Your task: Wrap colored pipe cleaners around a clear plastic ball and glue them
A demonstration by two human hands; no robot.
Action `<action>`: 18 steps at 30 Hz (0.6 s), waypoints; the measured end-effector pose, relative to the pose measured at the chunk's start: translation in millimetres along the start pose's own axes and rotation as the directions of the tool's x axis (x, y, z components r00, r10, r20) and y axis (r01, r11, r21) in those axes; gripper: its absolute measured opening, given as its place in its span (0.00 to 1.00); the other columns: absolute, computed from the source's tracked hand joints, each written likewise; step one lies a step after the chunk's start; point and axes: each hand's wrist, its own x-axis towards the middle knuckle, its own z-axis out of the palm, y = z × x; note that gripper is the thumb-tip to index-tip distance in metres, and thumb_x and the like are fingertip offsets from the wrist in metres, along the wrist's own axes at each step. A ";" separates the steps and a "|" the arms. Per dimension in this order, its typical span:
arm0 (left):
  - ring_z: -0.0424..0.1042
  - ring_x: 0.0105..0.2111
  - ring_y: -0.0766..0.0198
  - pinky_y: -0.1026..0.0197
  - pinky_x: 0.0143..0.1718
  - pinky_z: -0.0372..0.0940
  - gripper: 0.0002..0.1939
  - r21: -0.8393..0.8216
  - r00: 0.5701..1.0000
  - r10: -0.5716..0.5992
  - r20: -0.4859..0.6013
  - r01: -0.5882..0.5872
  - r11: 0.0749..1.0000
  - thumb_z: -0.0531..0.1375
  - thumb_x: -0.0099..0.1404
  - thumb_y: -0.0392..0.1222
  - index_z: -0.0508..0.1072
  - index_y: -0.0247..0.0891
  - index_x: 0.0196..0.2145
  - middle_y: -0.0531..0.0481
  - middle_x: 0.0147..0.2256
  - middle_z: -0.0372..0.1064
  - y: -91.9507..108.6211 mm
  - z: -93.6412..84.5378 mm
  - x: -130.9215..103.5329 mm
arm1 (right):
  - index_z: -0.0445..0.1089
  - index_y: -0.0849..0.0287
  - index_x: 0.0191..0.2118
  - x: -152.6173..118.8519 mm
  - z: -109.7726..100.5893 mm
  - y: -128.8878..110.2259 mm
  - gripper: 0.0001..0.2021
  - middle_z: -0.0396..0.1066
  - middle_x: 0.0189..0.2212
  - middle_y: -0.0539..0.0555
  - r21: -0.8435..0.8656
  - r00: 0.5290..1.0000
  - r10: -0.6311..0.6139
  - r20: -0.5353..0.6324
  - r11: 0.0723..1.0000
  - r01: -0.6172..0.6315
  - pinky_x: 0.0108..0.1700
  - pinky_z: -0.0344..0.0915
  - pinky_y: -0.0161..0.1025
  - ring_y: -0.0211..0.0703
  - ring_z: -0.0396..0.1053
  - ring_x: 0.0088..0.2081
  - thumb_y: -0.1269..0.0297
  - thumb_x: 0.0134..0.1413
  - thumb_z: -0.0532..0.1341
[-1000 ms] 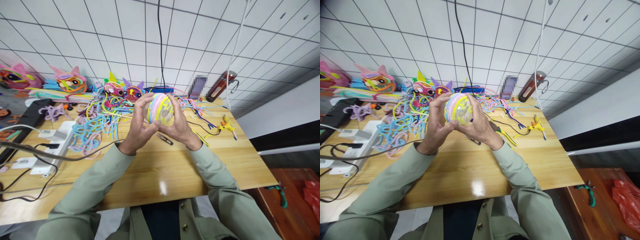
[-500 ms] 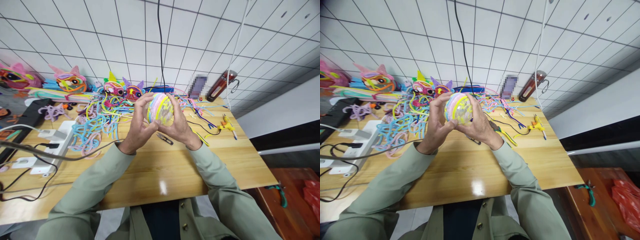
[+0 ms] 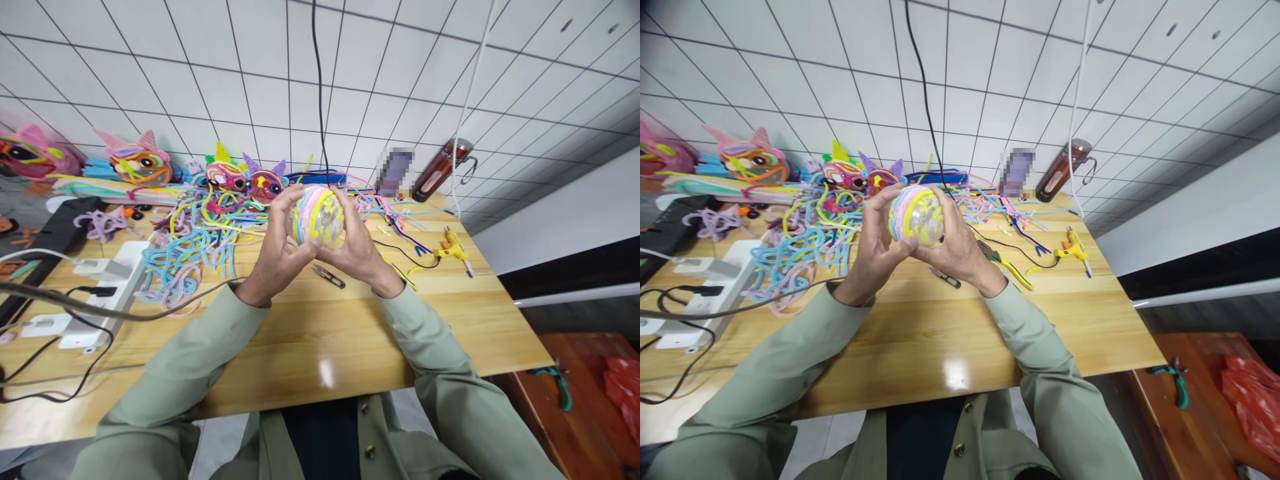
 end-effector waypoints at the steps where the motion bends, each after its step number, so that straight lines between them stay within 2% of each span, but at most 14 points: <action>1: 0.54 0.78 0.39 0.33 0.81 0.52 0.37 0.007 1.000 -0.014 -0.001 0.014 1.000 0.65 0.74 0.66 0.60 0.50 0.71 0.40 0.72 0.57 -0.9 -0.4 -0.1 | 0.51 0.56 0.79 0.2 -0.4 -2.0 0.56 0.57 0.78 0.67 0.016 1.000 0.022 0.003 1.000 -0.022 0.81 0.56 0.65 0.65 0.56 0.79 0.28 0.57 0.69; 3: 0.55 0.77 0.40 0.34 0.81 0.53 0.37 0.006 0.999 -0.037 0.011 0.037 0.999 0.65 0.74 0.66 0.61 0.49 0.71 0.40 0.72 0.58 -3.6 -1.4 -0.2 | 0.52 0.56 0.78 -0.5 -0.8 -5.6 0.57 0.59 0.77 0.67 0.047 0.995 0.093 0.021 0.994 -0.094 0.80 0.59 0.62 0.64 0.59 0.78 0.30 0.55 0.72; 7: 0.67 0.70 0.42 0.37 0.73 0.67 0.37 -0.057 0.992 -0.099 0.077 0.103 0.993 0.67 0.73 0.66 0.64 0.46 0.69 0.41 0.67 0.65 -11.1 -1.2 -3.5 | 0.53 0.54 0.79 -11.8 2.1 -6.1 0.59 0.65 0.73 0.66 0.149 0.966 0.245 0.087 0.955 -0.256 0.74 0.68 0.59 0.64 0.68 0.72 0.35 0.50 0.77; 9: 0.70 0.67 0.44 0.39 0.69 0.72 0.36 -0.112 0.980 -0.160 0.114 0.173 0.979 0.70 0.70 0.66 0.67 0.46 0.66 0.42 0.64 0.68 -13.5 0.0 -9.5 | 0.50 0.56 0.80 -25.6 5.6 -2.2 0.60 0.63 0.74 0.67 0.202 0.955 0.270 0.126 0.935 -0.291 0.74 0.67 0.60 0.65 0.66 0.73 0.36 0.51 0.77; 11: 0.71 0.64 0.44 0.43 0.60 0.79 0.36 -0.146 0.960 -0.242 0.139 0.261 0.954 0.73 0.66 0.64 0.70 0.47 0.64 0.43 0.62 0.69 -12.6 0.6 -19.2 | 0.48 0.58 0.81 -45.8 9.3 2.9 0.60 0.57 0.78 0.68 0.192 0.946 0.285 0.153 0.931 -0.311 0.77 0.62 0.61 0.66 0.60 0.77 0.38 0.53 0.76; 12: 0.71 0.64 0.43 0.48 0.50 0.83 0.36 -0.155 0.942 -0.299 0.153 0.321 0.934 0.74 0.65 0.62 0.70 0.47 0.63 0.42 0.63 0.68 -10.6 0.4 -25.0 | 0.47 0.60 0.81 -58.0 10.3 5.5 0.61 0.55 0.79 0.69 0.169 0.944 0.289 0.159 0.934 -0.314 0.78 0.60 0.62 0.66 0.57 0.79 0.39 0.53 0.76; 14: 0.71 0.63 0.40 0.56 0.34 0.82 0.36 -0.135 0.888 -0.401 0.225 0.436 0.890 0.74 0.65 0.60 0.70 0.49 0.64 0.41 0.65 0.66 -4.4 -1.4 -37.7 | 0.47 0.61 0.81 -84.5 9.0 10.4 0.59 0.53 0.80 0.71 0.126 0.946 0.279 0.166 0.945 -0.301 0.79 0.59 0.64 0.65 0.56 0.80 0.41 0.55 0.76; 15: 0.71 0.63 0.39 0.58 0.29 0.81 0.36 -0.121 0.875 -0.422 0.237 0.457 0.881 0.74 0.65 0.60 0.70 0.49 0.65 0.41 0.65 0.66 -0.9 -2.8 -44.0 | 0.49 0.60 0.80 -98.0 6.0 13.0 0.57 0.54 0.79 0.70 0.110 0.948 0.273 0.161 0.950 -0.292 0.78 0.61 0.65 0.65 0.57 0.79 0.41 0.56 0.75; 18: 0.72 0.61 0.40 0.57 0.30 0.82 0.33 -0.042 0.857 -0.462 0.230 0.483 0.875 0.72 0.66 0.61 0.72 0.50 0.63 0.42 0.64 0.67 5.8 -7.5 -61.9 | 0.61 0.54 0.76 -134.0 -13.0 22.9 0.44 0.64 0.75 0.66 0.043 0.954 0.280 0.109 0.957 -0.286 0.75 0.65 0.65 0.62 0.65 0.75 0.38 0.62 0.71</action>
